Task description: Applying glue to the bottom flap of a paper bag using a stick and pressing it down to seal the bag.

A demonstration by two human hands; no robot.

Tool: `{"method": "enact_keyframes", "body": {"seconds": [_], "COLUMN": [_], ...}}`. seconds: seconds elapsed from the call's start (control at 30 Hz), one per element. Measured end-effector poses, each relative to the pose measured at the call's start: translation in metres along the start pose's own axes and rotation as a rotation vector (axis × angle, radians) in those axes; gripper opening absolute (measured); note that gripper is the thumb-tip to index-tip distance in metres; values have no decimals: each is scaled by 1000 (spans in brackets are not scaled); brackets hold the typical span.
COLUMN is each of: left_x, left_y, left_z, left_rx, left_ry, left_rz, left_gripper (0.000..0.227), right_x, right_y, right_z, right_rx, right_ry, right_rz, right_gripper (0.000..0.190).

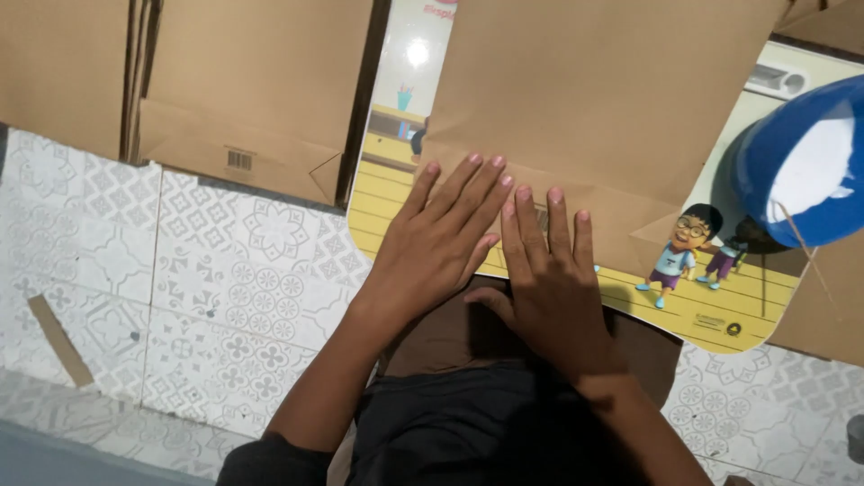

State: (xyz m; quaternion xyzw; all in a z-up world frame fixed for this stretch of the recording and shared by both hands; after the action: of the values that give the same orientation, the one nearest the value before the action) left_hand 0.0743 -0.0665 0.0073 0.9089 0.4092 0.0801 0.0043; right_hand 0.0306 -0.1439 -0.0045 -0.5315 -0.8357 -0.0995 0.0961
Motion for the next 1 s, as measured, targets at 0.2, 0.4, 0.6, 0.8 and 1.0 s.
{"method": "enact_keyframes", "body": {"seconds": [0.2,0.4,0.6,0.8,1.0], "left_x": [-1,-10,-48,-47,-53], "left_y": [0,10,38,41,46], "left_z": [-1,1,-3,-5,-5], "left_rx": [11,45,-42,-55,-35], "left_ry": [12,36,-28,-75,-52], "left_rz": [-54,-152,35,11,-20], "left_gripper": [58,69,59,52,58], "right_x": [-28,-50,-46,-56,-62], "right_y": [-28,-54,-47,-52,-66], "right_z": [3,-3,-14,-13,-15], "right_rx": [16,24,-32,-40,-53], "right_ry": [48,-14,24,21,25], "right_rz": [104,180,137,183,163], "right_gripper": [105,102,102,100,97]}}
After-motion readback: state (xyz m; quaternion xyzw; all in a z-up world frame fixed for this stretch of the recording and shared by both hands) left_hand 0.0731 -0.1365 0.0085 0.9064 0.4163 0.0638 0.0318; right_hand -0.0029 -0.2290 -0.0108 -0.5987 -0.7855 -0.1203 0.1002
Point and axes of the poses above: each hand's wrist, its own y-axis towards the middle knuckle, its own z-axis out of the palm, x = y × z, the point moved 10 cm from there along y, towards the middle knuckle, and after that the axes turned 15 degrees about y, right-handed, at the moved point
